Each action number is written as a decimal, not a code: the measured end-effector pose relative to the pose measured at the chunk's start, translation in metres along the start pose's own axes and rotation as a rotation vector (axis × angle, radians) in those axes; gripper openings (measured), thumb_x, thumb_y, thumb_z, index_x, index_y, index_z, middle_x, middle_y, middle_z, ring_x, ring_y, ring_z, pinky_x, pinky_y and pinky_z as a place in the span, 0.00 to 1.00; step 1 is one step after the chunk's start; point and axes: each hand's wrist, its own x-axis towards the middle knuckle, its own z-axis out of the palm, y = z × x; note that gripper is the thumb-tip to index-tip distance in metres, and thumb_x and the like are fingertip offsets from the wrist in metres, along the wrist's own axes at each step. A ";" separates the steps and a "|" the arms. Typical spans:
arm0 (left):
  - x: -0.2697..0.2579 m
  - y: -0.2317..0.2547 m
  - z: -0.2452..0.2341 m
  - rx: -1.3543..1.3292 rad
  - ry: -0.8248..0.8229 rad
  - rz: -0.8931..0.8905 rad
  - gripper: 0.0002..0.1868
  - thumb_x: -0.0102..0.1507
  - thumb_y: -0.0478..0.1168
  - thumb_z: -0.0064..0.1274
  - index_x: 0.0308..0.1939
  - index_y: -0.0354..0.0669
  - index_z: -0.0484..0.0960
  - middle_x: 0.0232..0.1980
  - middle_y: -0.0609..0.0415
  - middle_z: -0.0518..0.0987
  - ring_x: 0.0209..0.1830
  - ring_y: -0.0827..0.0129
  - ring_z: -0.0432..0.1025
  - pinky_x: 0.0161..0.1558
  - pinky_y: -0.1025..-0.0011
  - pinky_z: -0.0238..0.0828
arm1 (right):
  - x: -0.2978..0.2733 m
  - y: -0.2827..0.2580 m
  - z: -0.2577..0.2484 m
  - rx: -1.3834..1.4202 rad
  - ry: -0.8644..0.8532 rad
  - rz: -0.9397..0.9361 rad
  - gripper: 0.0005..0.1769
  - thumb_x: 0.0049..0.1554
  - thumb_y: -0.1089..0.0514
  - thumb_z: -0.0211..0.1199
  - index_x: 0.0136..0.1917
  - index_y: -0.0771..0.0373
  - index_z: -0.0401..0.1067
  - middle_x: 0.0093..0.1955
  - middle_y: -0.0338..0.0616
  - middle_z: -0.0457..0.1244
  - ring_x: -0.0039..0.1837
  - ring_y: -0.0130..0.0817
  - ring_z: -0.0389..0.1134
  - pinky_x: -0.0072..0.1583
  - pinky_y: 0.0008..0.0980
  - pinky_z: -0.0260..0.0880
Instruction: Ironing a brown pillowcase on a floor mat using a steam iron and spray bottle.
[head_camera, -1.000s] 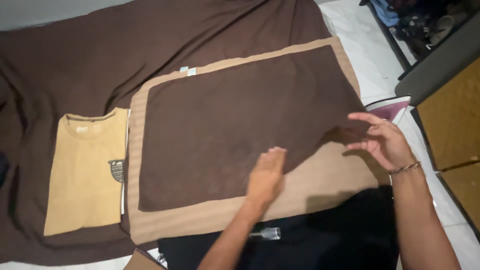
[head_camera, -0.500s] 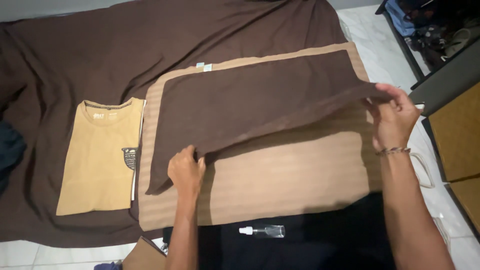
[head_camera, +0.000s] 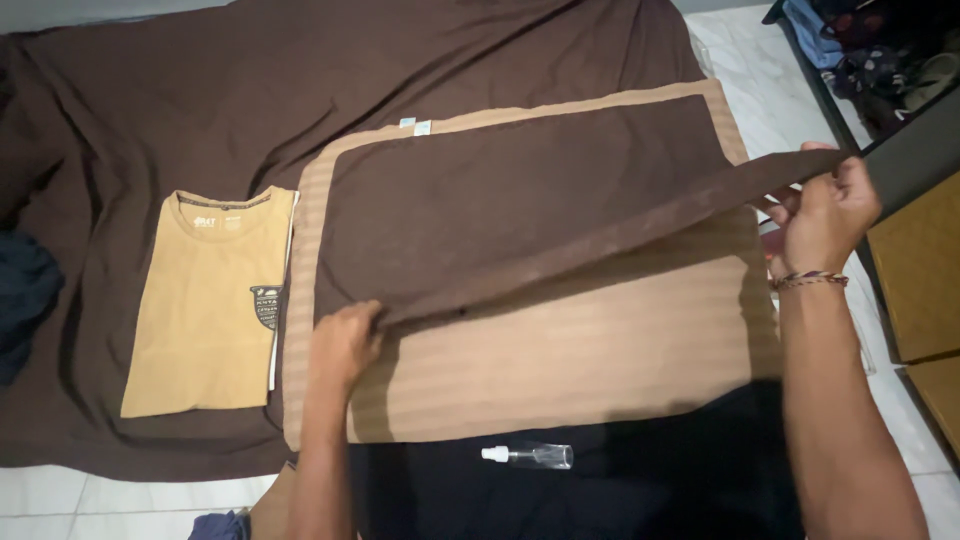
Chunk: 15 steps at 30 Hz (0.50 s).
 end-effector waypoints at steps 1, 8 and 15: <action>-0.001 0.000 -0.005 0.001 -0.002 -0.002 0.16 0.55 0.38 0.63 0.47 0.44 0.84 0.44 0.47 0.84 0.45 0.49 0.78 0.47 0.54 0.74 | 0.002 0.001 0.000 0.001 -0.001 0.003 0.09 0.71 0.68 0.48 0.59 0.67 0.69 0.48 0.45 0.68 0.43 0.27 0.70 0.44 0.30 0.73; 0.030 0.045 -0.083 -0.202 0.702 -0.151 0.18 0.64 0.22 0.48 0.54 0.40 0.83 0.47 0.43 0.83 0.44 0.51 0.78 0.46 0.60 0.74 | 0.013 -0.048 0.016 0.260 0.003 -0.191 0.11 0.68 0.66 0.45 0.61 0.65 0.66 0.55 0.48 0.67 0.54 0.38 0.74 0.56 0.38 0.79; 0.071 0.085 -0.180 -0.300 1.321 0.242 0.14 0.63 0.20 0.43 0.50 0.30 0.78 0.50 0.46 0.79 0.50 0.56 0.77 0.56 0.66 0.77 | 0.096 -0.020 -0.033 0.280 -0.008 -0.254 0.08 0.69 0.61 0.46 0.58 0.63 0.65 0.52 0.44 0.64 0.53 0.34 0.67 0.58 0.37 0.74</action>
